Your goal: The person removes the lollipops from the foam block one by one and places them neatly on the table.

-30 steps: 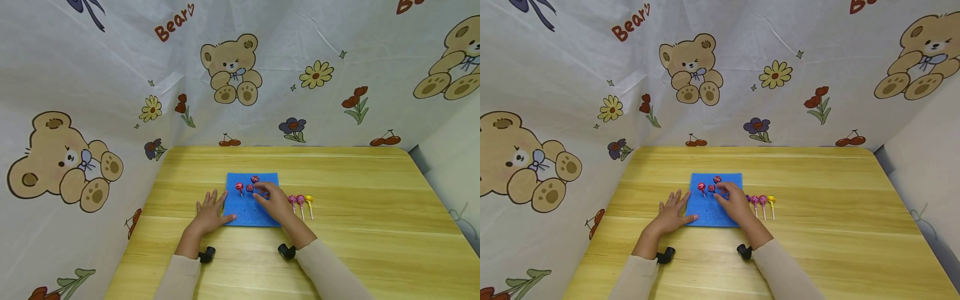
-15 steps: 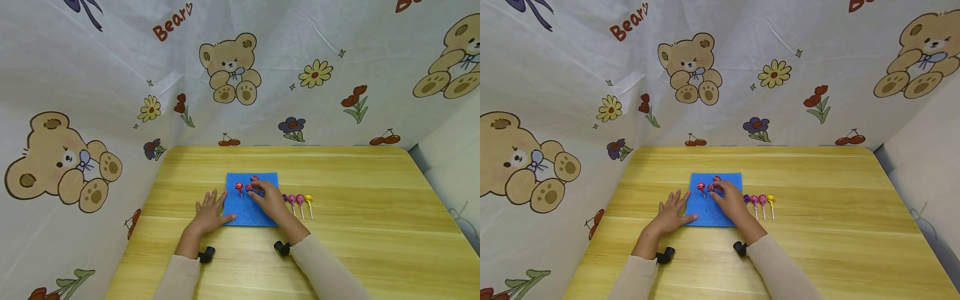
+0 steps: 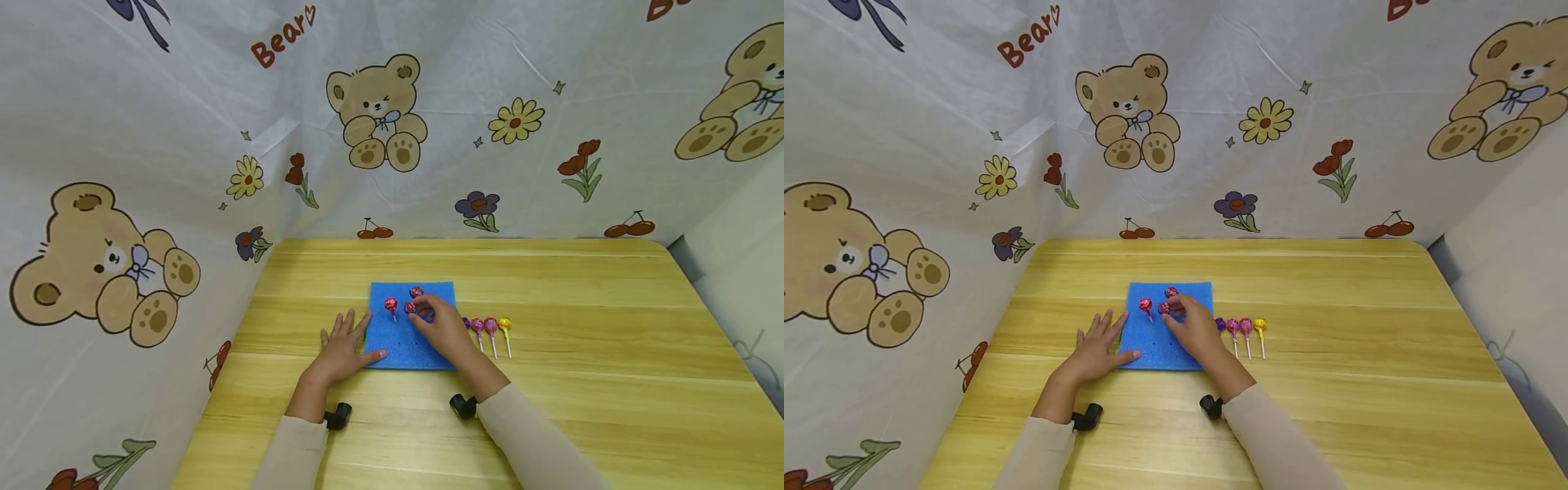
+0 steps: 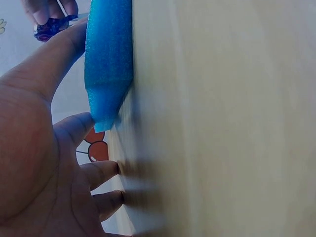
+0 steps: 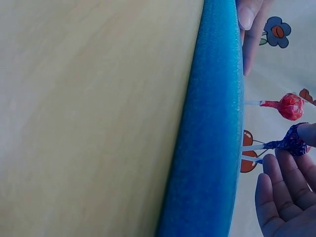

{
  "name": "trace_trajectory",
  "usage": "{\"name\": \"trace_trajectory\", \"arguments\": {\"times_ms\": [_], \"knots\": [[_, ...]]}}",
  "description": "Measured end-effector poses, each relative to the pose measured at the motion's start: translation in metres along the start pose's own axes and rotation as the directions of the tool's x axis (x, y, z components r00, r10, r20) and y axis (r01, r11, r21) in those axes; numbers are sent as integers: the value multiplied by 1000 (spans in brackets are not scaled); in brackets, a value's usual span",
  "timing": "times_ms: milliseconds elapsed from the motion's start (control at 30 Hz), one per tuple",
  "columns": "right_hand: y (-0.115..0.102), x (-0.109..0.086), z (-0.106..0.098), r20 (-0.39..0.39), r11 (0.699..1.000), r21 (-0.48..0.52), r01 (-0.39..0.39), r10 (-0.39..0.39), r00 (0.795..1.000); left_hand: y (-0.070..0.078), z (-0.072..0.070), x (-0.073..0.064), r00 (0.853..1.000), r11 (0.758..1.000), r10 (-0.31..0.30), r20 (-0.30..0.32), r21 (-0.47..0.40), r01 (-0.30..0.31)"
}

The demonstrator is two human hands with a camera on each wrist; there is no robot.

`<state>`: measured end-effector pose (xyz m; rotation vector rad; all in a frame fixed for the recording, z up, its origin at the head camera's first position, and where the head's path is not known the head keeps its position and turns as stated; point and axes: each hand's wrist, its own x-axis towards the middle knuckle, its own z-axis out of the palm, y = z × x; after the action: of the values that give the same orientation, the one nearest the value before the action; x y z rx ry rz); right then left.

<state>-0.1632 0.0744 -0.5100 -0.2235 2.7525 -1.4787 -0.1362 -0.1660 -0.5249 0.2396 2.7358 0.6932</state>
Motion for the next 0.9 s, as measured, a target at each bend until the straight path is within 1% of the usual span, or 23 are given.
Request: {"name": "trace_trajectory", "arguments": {"times_ms": [367,633,900], "knots": [[2,-2,-7,-1,999,44,-31,31,1000,2,-1,0,1000,1000,3,0,4,-3],[7,-3,-11,-1,1000,16,15,-15,1000,2,-1,0,1000,1000,4,0,3,-4],[7,-3,-12,12,1000,25,2,-2,1000,2,-1,-1,1000,1000,4,-6,1,-4]]}}
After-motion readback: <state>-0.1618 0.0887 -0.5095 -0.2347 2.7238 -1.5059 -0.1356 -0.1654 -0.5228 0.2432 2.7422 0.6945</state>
